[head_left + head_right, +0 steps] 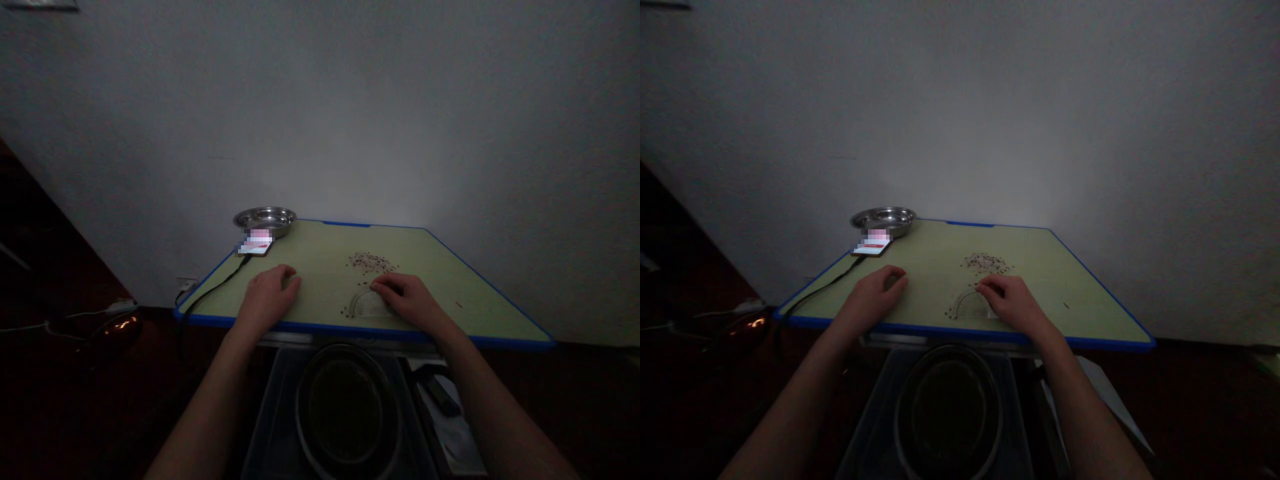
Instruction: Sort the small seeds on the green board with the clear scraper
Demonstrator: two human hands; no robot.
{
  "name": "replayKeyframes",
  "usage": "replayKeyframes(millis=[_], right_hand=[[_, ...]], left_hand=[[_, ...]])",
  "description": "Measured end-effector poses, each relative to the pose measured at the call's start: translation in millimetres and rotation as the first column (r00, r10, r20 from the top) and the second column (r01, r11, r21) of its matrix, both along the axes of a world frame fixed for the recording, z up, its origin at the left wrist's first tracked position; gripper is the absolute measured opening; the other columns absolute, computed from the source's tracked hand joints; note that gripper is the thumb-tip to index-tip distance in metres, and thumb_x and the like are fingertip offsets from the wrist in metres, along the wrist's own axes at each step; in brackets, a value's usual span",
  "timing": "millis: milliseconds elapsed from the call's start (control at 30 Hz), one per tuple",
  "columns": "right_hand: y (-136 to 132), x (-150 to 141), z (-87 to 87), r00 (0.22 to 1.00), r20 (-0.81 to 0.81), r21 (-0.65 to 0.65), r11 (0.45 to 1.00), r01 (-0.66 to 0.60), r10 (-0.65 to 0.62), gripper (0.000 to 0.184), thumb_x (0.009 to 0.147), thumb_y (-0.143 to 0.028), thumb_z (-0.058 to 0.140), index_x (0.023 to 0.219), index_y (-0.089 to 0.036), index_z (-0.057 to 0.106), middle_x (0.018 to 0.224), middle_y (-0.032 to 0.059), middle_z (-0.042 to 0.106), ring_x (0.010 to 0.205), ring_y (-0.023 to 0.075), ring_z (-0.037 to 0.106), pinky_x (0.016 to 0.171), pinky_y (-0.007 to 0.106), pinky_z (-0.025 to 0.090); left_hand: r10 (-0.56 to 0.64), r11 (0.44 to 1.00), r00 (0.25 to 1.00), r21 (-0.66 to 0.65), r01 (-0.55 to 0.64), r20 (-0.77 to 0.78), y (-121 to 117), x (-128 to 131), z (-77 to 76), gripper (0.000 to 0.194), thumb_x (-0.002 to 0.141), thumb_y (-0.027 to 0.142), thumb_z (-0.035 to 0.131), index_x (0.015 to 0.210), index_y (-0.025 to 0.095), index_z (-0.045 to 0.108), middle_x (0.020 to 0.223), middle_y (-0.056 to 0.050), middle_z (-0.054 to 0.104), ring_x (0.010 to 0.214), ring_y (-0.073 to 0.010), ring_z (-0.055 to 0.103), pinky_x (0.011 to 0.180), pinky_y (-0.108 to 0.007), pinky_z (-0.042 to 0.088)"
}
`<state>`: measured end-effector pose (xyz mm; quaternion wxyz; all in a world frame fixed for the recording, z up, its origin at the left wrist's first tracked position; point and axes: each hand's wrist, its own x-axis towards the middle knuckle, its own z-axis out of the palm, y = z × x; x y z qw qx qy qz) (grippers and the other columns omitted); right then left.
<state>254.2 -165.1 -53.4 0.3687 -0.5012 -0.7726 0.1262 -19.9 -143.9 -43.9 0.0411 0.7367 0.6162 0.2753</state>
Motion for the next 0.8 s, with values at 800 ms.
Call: replayKeyframes(millis=[800], right_hand=[[-2.1, 1.3, 1.7, 1.000, 0.014, -0.023, 0.999, 0.024, -0.024, 0.024, 0.083, -0.033, 0.050, 0.075, -0.017, 0.067, 0.059, 0.0009, 0.061, 0.053, 0.0141, 0.050, 0.050, 0.026, 0.036]], left_hand=[[-0.005, 1.000, 1.000, 0.001, 0.005, 0.009, -0.5, 0.0, -1.2, 0.032, 0.085, 0.039, 0.044, 0.102, 0.019, 0.061, 0.104, -0.009, 0.068, 0.096, -0.0254, 0.060, 0.087, -0.038, 0.043]])
